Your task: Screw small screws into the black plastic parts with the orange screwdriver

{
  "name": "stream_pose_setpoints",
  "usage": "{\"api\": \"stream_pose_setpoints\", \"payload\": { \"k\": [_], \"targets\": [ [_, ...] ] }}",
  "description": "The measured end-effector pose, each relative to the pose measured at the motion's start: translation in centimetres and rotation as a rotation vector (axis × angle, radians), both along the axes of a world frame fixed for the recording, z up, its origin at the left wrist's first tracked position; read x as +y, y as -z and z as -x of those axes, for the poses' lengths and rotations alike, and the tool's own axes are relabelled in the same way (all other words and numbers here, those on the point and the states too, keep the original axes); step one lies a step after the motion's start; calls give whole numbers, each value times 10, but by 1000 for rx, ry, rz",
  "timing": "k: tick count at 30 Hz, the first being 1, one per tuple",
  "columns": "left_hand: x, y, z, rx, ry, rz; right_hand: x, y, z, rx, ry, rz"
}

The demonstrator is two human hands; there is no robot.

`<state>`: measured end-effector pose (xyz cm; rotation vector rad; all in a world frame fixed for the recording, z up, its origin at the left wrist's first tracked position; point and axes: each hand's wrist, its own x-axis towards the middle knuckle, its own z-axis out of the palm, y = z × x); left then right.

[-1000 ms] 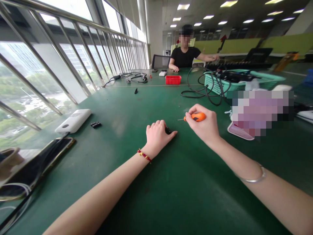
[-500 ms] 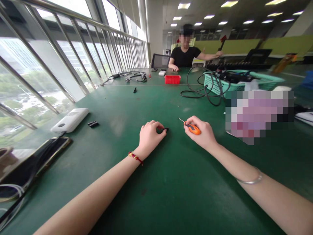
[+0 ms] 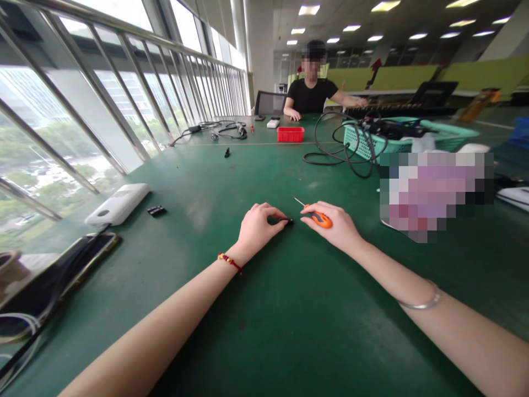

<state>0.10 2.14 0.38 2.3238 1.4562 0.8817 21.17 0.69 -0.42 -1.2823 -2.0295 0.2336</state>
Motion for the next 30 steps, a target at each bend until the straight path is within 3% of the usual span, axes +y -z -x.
{"api": "stream_pose_setpoints", "payload": {
  "k": [7, 19, 30],
  "targets": [
    [1, -3, -2, -68, 28, 96, 1, 5, 13, -202, -13, 33],
    [-1, -3, -6, -33, 85, -16, 3, 4, 19, -222, -16, 35],
    [-6, -12, 0, -12, 128, -141, 4, 3, 16, -193, -60, 65]
  ]
}}
